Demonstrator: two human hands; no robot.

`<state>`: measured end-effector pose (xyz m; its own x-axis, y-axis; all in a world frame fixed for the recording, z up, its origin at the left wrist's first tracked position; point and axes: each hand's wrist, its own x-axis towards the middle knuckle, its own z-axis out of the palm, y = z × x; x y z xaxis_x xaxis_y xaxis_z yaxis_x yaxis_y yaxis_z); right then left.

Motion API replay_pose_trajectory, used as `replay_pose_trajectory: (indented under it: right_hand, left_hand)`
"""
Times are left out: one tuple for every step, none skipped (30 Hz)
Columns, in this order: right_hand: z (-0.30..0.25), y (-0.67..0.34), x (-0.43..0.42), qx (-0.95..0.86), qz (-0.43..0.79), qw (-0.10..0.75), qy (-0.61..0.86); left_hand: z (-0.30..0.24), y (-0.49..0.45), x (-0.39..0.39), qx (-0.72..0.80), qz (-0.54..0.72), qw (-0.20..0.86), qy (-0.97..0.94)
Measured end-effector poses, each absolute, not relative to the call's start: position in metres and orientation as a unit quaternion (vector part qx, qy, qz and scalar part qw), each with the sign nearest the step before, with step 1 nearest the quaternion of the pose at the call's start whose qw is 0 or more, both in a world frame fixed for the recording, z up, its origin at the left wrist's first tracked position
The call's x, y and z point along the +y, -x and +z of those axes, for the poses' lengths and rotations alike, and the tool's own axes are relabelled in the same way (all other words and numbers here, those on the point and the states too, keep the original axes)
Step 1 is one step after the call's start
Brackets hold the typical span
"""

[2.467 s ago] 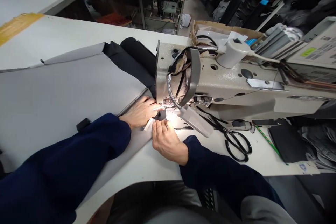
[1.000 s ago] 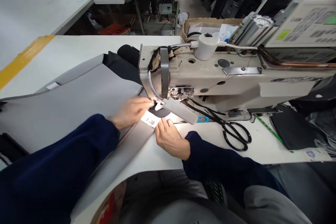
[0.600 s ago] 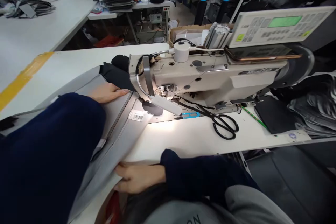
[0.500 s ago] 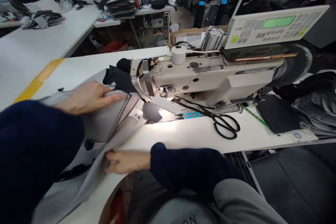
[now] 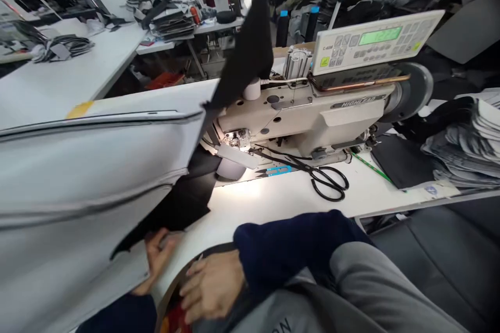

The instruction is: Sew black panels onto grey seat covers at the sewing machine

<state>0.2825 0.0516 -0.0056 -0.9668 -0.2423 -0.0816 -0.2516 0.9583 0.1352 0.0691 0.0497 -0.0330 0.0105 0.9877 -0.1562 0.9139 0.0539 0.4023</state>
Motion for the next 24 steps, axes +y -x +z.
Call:
replay_pose_trajectory:
  right_hand:
    - [-0.01, -0.293, 0.06, 0.995, 0.052, -0.01, 0.085]
    - [-0.015, -0.302, 0.071, 0.998, 0.027, -0.051, 0.018]
    - [-0.022, -0.309, 0.083, 0.994, 0.002, -0.082, -0.074]
    - [-0.03, -0.314, 0.097, 0.987, -0.019, -0.09, -0.134]
    - [-0.037, -0.316, 0.109, 0.979, -0.036, -0.095, -0.175]
    - [-0.045, -0.315, 0.12, 0.975, -0.046, -0.1, -0.192]
    - [-0.052, -0.311, 0.128, 0.974, -0.048, -0.109, -0.194]
    - [-0.058, -0.305, 0.133, 0.971, -0.042, -0.126, -0.199]
    - [-0.063, -0.298, 0.136, 0.967, -0.03, -0.145, -0.207]
    - [-0.067, -0.291, 0.137, 0.962, -0.016, -0.163, -0.219]
    - [-0.07, -0.285, 0.136, 0.957, -0.003, -0.176, -0.232]
    - [-0.072, -0.28, 0.135, 0.954, 0.006, -0.181, -0.241]
    - [-0.074, -0.276, 0.133, 0.953, 0.011, -0.18, -0.245]
    - [-0.075, -0.274, 0.132, 0.954, 0.012, -0.174, -0.245]
    - [-0.076, -0.274, 0.13, 0.956, 0.014, -0.169, -0.239]
    - [-0.077, -0.274, 0.129, 0.959, 0.016, -0.164, -0.231]
    - [-0.078, -0.275, 0.128, 0.961, 0.021, -0.162, -0.223]
    - [-0.078, -0.276, 0.128, 0.961, 0.028, -0.163, -0.219]
    - [-0.078, -0.278, 0.127, 0.96, 0.037, -0.167, -0.221]
    - [-0.078, -0.279, 0.126, 0.958, 0.047, -0.17, -0.227]
    - [-0.079, -0.28, 0.126, 0.954, 0.053, -0.172, -0.238]
    - [-0.079, -0.28, 0.126, 0.952, 0.055, -0.172, -0.249]
    - [-0.08, -0.28, 0.126, 0.95, 0.052, -0.168, -0.257]
    - [-0.081, -0.28, 0.127, 0.951, 0.045, -0.162, -0.26]
  left_hand:
    - [-0.038, -0.073, 0.039, 0.677, 0.086, 0.169, -0.711]
    - [-0.037, -0.079, 0.025, 0.643, 0.065, 0.137, -0.751]
    - [-0.029, -0.088, 0.009, 0.597, 0.03, 0.12, -0.793]
    - [-0.017, -0.1, -0.005, 0.545, -0.014, 0.118, -0.83]
    - [0.0, -0.114, -0.017, 0.486, -0.067, 0.135, -0.861]
    - [0.019, -0.129, -0.023, 0.412, -0.115, 0.165, -0.889]
    - [0.037, -0.145, -0.024, 0.335, -0.158, 0.198, -0.908]
    - [0.052, -0.16, -0.017, 0.275, -0.181, 0.208, -0.921]
    - [0.063, -0.174, -0.003, 0.238, -0.189, 0.185, -0.934]
    - [0.068, -0.185, 0.017, 0.244, -0.184, 0.135, -0.943]
    - [0.069, -0.194, 0.042, 0.253, -0.177, 0.079, -0.948]
    - [0.064, -0.2, 0.068, 0.263, -0.177, 0.021, -0.948]
    - [0.057, -0.204, 0.093, 0.26, -0.187, -0.016, -0.947]
    - [0.047, -0.205, 0.116, 0.263, -0.187, -0.028, -0.946]
    - [0.037, -0.204, 0.134, 0.264, -0.184, -0.041, -0.946]
    - [0.027, -0.201, 0.149, 0.273, -0.178, -0.056, -0.944]
    - [0.018, -0.196, 0.159, 0.291, -0.17, -0.072, -0.939]
    - [0.012, -0.19, 0.166, 0.316, -0.166, -0.089, -0.93]
    - [0.006, -0.183, 0.17, 0.347, -0.163, -0.102, -0.918]
    - [0.003, -0.175, 0.174, 0.381, -0.161, -0.108, -0.904]
    - [0.0, -0.167, 0.177, 0.411, -0.155, -0.109, -0.892]
    - [-0.002, -0.16, 0.18, 0.433, -0.142, -0.111, -0.883]
    - [-0.003, -0.153, 0.184, 0.448, -0.122, -0.114, -0.878]
    - [-0.004, -0.147, 0.189, 0.455, -0.099, -0.118, -0.877]
